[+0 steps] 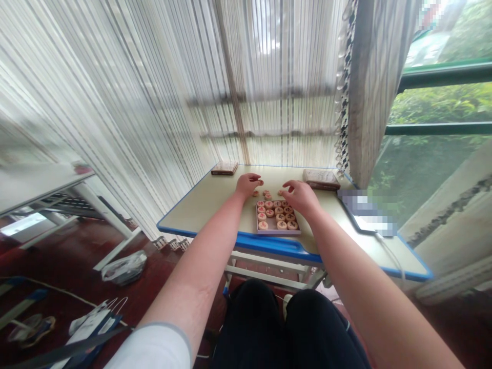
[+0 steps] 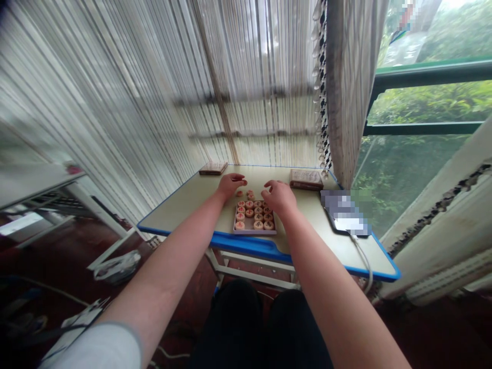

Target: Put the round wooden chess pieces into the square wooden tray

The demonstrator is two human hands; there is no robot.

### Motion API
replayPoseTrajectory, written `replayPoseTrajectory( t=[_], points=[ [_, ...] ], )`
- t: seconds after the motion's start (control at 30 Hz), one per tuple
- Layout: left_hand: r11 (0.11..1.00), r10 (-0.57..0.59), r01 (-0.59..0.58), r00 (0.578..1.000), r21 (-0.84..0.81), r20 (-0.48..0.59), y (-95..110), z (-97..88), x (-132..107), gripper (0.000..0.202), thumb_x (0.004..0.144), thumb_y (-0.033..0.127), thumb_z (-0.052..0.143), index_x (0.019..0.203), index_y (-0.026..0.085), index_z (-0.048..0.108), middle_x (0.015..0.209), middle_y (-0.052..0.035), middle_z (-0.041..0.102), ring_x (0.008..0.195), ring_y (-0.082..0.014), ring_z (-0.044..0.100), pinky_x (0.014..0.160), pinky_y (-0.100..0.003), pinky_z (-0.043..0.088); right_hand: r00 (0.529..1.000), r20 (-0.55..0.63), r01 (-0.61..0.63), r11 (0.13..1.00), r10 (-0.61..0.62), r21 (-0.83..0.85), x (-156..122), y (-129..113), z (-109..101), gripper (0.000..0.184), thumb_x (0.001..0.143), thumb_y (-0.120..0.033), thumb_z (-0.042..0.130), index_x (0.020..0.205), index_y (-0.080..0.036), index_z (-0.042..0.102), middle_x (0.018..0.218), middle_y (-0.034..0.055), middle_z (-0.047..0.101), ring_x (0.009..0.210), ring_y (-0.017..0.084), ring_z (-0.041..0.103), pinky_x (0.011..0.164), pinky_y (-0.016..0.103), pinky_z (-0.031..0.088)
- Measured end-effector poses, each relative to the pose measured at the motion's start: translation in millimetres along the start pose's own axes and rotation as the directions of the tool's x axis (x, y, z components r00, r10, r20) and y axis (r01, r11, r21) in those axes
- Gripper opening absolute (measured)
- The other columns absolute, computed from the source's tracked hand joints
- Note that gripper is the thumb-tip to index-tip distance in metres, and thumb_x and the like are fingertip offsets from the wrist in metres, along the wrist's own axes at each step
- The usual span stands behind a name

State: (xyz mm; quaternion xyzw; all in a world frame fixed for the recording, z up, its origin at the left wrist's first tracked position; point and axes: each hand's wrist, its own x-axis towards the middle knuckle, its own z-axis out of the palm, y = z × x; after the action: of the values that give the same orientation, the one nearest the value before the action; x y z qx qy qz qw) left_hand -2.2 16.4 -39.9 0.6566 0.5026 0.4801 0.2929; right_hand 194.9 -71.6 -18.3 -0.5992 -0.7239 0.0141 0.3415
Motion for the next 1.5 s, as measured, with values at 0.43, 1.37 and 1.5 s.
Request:
replayPoseTrajectory(
  t=[0.43,1.37,1.5],
  points=[
    [0.842,-0.008,0.185,0.944,-0.507,0.331,31,5.0,-20,0.047,0.058,0.023,0.078,0.1,0.012,0.062,0.096,-0.0105,0.068,0.09,-0.0176,0.065,0.086,-0.035,0.048,0.981,-0.069,0.186,0.979,-0.18,0.081,0,-8,3,0.032,0.08,-0.031,0.053,0.11,-0.024,0.061,0.097,0.0061,0.061,0.091,0.021,0.052,0.076,0.033,0.042],
    [0.975,0.087,-0.029,0.963,0.221,-0.254,8,-4.6,-2,0.023,0.073,0.021,0.055,0.092,0.014,0.066,0.092,-0.0061,0.068,0.088,-0.0153,0.061,0.084,-0.027,0.045,0.897,0.318,0.277,0.951,-0.308,0.139,-15,-27,-21,0.021,0.068,-0.034,0.064,0.083,-0.021,0.069,0.081,0.0035,0.062,0.079,0.018,0.055,0.072,0.027,0.041],
    [0.965,0.089,-0.024,0.967,0.261,-0.238,6,-4.0,-3,0.021,0.074,0.022,0.054,0.091,0.016,0.066,0.092,-0.0063,0.068,0.088,-0.0163,0.061,0.084,-0.027,0.044,0.87,0.372,0.302,0.946,-0.325,0.12,-17,-26,-19,0.022,0.068,-0.038,0.064,0.082,-0.021,0.069,0.08,0.0036,0.062,0.077,0.018,0.055,0.068,0.026,0.041]
  ],
)
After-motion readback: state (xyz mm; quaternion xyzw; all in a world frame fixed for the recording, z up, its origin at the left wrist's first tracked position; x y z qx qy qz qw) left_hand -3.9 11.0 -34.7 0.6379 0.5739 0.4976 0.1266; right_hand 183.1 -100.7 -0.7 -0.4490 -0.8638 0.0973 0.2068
